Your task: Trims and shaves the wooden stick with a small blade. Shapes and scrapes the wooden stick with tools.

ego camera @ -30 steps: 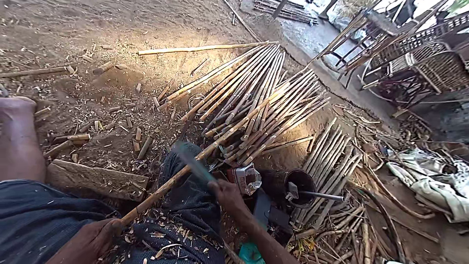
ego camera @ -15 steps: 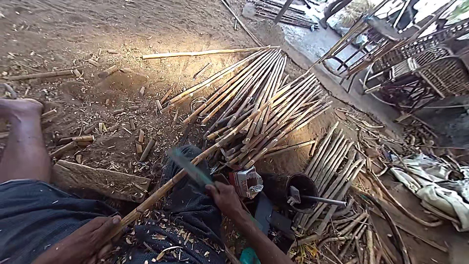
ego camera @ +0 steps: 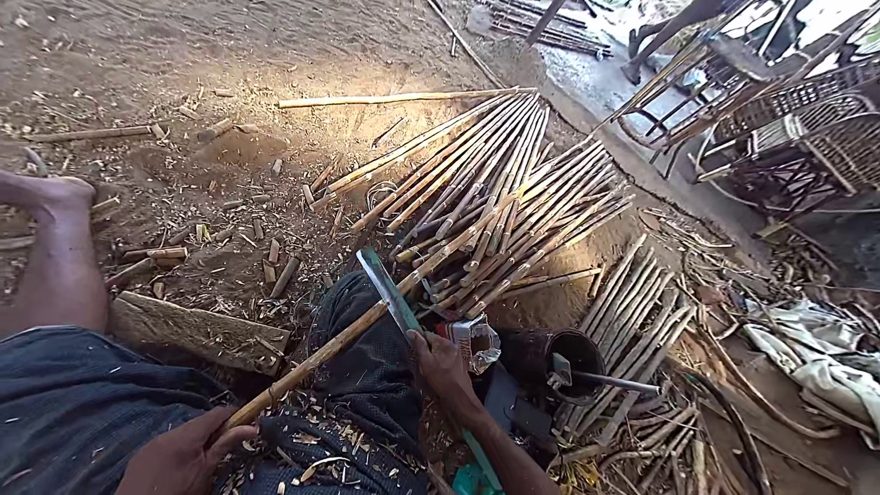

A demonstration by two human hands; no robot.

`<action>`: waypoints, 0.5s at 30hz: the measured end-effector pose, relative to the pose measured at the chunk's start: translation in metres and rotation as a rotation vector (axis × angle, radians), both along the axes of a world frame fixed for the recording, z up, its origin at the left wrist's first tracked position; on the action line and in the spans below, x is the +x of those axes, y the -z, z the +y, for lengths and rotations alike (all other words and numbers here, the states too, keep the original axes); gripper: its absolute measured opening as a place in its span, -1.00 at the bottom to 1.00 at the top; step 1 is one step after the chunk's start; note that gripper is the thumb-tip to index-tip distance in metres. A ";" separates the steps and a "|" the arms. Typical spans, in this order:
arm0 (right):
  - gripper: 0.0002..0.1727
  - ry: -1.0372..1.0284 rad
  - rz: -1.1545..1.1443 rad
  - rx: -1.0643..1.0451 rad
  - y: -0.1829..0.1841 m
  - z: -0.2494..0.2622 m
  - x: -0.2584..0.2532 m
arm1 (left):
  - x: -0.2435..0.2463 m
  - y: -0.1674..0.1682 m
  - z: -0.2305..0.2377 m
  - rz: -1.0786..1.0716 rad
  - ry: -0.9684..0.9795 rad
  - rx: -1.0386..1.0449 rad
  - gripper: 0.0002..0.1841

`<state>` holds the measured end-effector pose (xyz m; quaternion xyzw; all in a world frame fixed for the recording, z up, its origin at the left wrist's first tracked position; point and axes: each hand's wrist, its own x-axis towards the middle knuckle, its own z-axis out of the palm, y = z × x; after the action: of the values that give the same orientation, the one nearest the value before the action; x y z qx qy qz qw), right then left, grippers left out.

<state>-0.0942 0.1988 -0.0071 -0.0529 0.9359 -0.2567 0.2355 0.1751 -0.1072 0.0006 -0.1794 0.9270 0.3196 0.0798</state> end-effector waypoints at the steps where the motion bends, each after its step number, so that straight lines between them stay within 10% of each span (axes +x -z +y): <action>1: -0.36 0.001 -0.040 0.000 -0.002 0.004 -0.003 | 0.002 -0.001 0.001 0.002 0.000 0.007 -0.27; 15: -0.35 -0.047 -0.056 -0.008 -0.005 -0.002 0.000 | 0.005 -0.006 0.018 0.095 -0.062 -0.056 -0.32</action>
<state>-0.0941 0.1968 -0.0025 -0.0685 0.9263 -0.2565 0.2674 0.1796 -0.0895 0.0067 -0.1950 0.9322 0.3041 0.0210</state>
